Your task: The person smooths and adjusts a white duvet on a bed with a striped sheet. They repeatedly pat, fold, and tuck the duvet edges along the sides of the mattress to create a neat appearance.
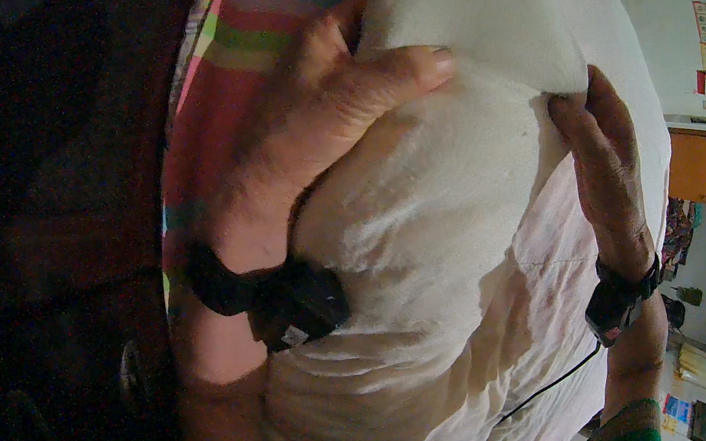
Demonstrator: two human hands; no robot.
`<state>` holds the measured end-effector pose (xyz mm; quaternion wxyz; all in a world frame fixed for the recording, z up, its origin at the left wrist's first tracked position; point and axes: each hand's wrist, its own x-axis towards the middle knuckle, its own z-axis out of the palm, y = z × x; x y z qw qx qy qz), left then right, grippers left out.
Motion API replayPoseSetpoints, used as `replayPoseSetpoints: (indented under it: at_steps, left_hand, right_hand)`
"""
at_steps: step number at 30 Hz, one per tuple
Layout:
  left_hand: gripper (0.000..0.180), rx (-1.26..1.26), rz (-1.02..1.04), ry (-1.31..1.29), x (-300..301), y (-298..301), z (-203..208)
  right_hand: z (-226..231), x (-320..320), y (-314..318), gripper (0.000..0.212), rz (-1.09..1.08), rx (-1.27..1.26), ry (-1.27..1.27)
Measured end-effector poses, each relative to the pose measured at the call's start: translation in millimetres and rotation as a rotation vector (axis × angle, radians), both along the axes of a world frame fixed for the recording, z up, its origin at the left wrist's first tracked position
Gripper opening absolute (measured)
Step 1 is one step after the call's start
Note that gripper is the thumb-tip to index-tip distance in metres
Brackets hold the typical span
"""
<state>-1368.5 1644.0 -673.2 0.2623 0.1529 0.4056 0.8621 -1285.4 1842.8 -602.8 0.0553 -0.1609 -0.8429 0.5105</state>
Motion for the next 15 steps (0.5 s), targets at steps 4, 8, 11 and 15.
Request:
replayPoseSetpoints:
  at_steps: [4, 8, 11, 15]
  left_hand:
    - [0.037, -0.385, 0.342, 0.234, -2, -7, -4]
    - [0.029, -0.789, 0.539, 0.964, -14, -29, -18]
    - [0.027, -1.142, 0.621, 1.115, -17, -29, -25]
    - [0.029, -0.774, 0.082, 0.543, -14, -10, -24]
  right_hand:
    - [-29, -16, -24, 0.025, -0.11, 0.018, -0.129]
    - [-59, -29, -32, 0.024, -0.088, -0.083, -0.122]
    - [-66, -22, -23, 0.026, -0.051, -0.017, -0.128]
    - [-68, -18, -16, 0.034, 0.125, -0.28, 0.001]
